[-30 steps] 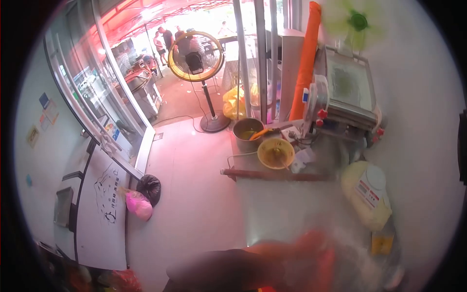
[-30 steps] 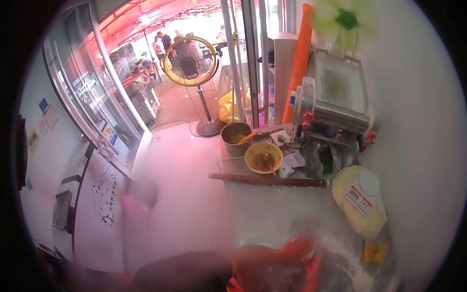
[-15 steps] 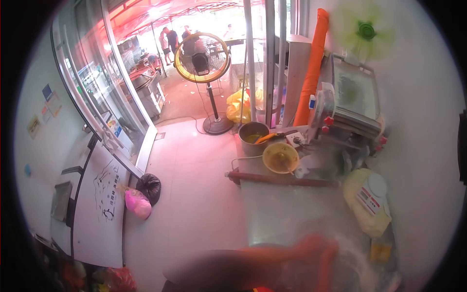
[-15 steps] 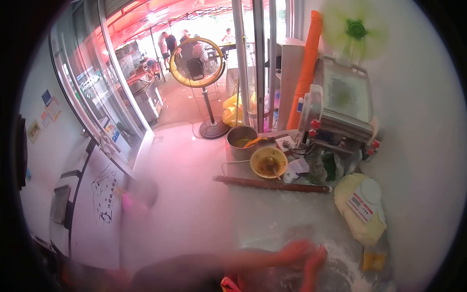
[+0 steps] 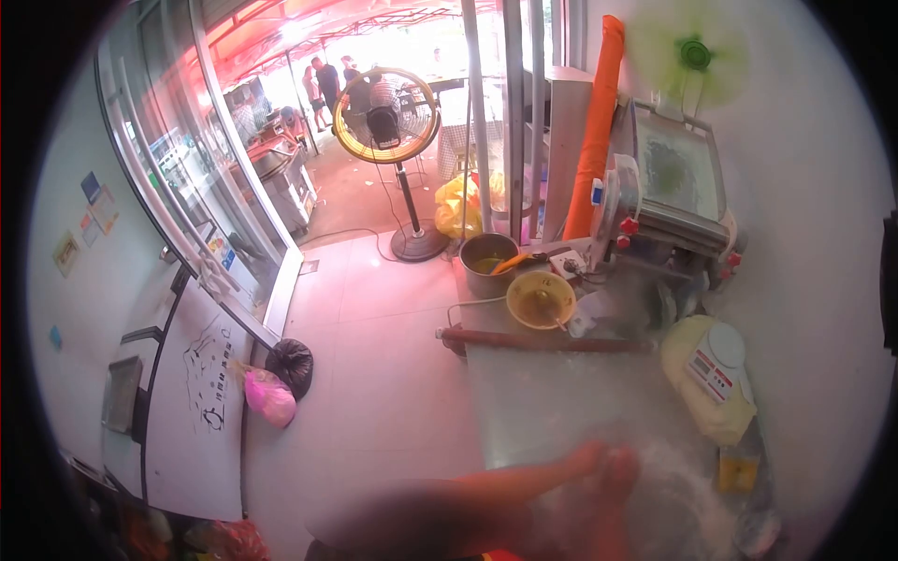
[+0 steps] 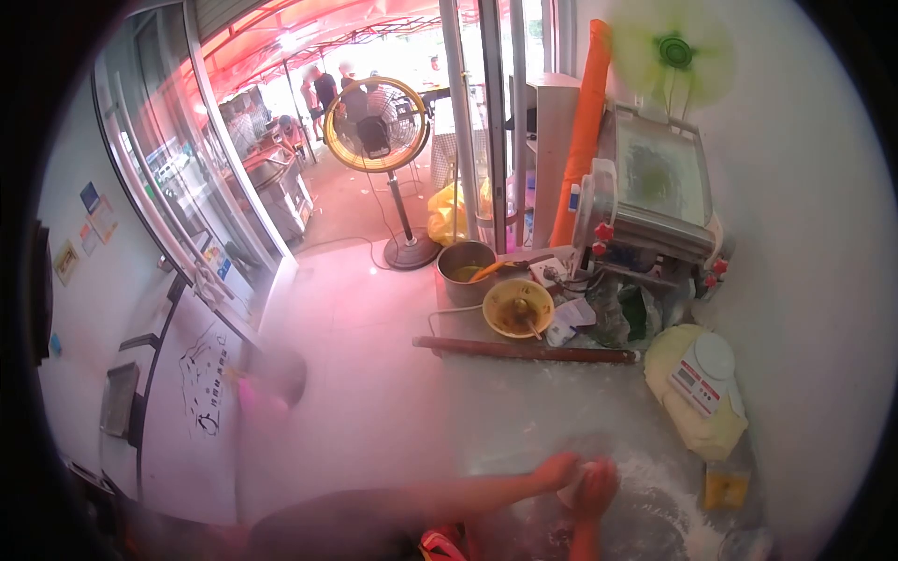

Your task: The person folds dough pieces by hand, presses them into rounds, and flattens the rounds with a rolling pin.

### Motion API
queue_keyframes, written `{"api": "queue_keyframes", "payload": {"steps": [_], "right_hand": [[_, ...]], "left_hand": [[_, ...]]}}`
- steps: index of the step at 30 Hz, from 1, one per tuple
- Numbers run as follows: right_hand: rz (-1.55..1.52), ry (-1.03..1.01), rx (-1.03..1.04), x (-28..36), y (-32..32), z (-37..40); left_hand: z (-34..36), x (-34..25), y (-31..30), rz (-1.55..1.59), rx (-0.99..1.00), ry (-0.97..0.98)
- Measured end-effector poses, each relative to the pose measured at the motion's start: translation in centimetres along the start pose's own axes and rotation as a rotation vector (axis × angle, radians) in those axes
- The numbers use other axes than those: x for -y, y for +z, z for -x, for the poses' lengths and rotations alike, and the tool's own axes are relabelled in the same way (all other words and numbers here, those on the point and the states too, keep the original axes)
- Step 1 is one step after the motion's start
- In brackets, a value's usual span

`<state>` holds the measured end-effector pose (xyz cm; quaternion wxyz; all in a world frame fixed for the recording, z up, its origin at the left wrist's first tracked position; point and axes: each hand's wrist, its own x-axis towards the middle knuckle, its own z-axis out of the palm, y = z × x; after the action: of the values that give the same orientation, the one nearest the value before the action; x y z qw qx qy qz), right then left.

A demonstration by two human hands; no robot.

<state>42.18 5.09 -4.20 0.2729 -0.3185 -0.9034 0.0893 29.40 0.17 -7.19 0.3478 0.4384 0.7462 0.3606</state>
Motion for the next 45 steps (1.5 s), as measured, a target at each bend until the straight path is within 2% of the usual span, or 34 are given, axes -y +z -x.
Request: {"api": "queue_keyframes", "payload": {"steps": [2,4,6,7,8,9,10,11,12,13,14,15,19,25,28,31,34,35,37,41,44,45], "right_hand": [[-0.041,0.023,0.043,-0.9,0.4,2.1],[0.008,0.092,0.008,-0.1,-0.1,3.6],[0.075,0.435,0.12,1.4,-1.7,5.8],[0.124,0.635,0.189,2.2,-3.2,8.0],[0.105,0.694,0.176,2.5,-4.5,9.6],[0.046,0.681,0.123,3.3,-5.4,9.3],[-0.015,0.655,0.068,3.0,-5.7,8.9],[-0.059,0.634,0.018,3.0,-6.1,8.4],[-0.085,0.593,-0.024,3.4,-6.7,8.2],[-0.079,0.531,-0.052,3.4,-6.6,8.4],[-0.084,0.404,-0.155,3.7,-6.3,8.5],[-0.011,0.309,-0.119,3.5,-5.7,8.7],[0.026,0.408,-0.1,4.3,-6.2,8.2],[0.066,0.38,-0.131,4.3,-6.0,8.4],[0.045,0.41,-0.122,4.9,-6.5,7.9],[-0.044,0.476,-0.163,4.3,-6.4,8.9],[-0.14,0.639,-0.178,7.2,-6.8,12.2],[-0.157,0.704,-0.175,7.8,-7.4,13.4],[0.118,0.793,-0.118,7.3,-10.6,15.2],[0.514,0.817,-0.018,2.7,-18.1,19.7],[0.547,0.677,0.024,-0.9,-19.2,23.2],[0.601,0.792,0.026,-1.8,-19.7,23.2]], "left_hand": [[1.7,2.3,1.4,0.004,0.037,-0.022],[2.7,1.4,1.7,0.143,0.088,0.071],[2.2,2.6,3.6,0.191,0.104,0.152],[0.6,6.2,6.6,0.174,0.118,0.181],[-0.2,10.7,10.0,0.327,0.094,0.146],[0.8,13.4,10.1,-0.137,-0.07,0.493],[1.2,16.3,10.9,-0.27,0.037,0.283],[3.7,12.1,5.8,-0.433,0.164,0.089],[5.4,9.6,2.2,-0.423,0.068,0.25],[7.0,6.4,0.3,-0.228,0.064,0.157],[9.2,-1.7,-3.7,-0.095,0.074,0.106],[9.4,-4.2,-4.3,-0.081,0.083,0.091],[9.8,-5.3,-1.9,-0.053,0.059,0.151],[7.9,-6.3,-1.1,-0.043,0.315,0.063],[7.4,-7.2,-1.3,-0.092,0.334,0.091],[8.2,-5.7,-1.8,-0.016,0.338,-0.035],[11.4,-4.8,-1.7,-0.222,0.13,0.569],[12.4,-5.0,-1.1,-0.314,0.196,0.646],[13.7,-6.5,0.0,-0.494,0.304,0.809],[13.2,-7.6,1.1,-0.688,0.329,0.914],[13.5,-7.2,1.3,-0.689,0.349,0.911],[13.4,-7.8,1.1,-0.7,0.37,0.905]]}}
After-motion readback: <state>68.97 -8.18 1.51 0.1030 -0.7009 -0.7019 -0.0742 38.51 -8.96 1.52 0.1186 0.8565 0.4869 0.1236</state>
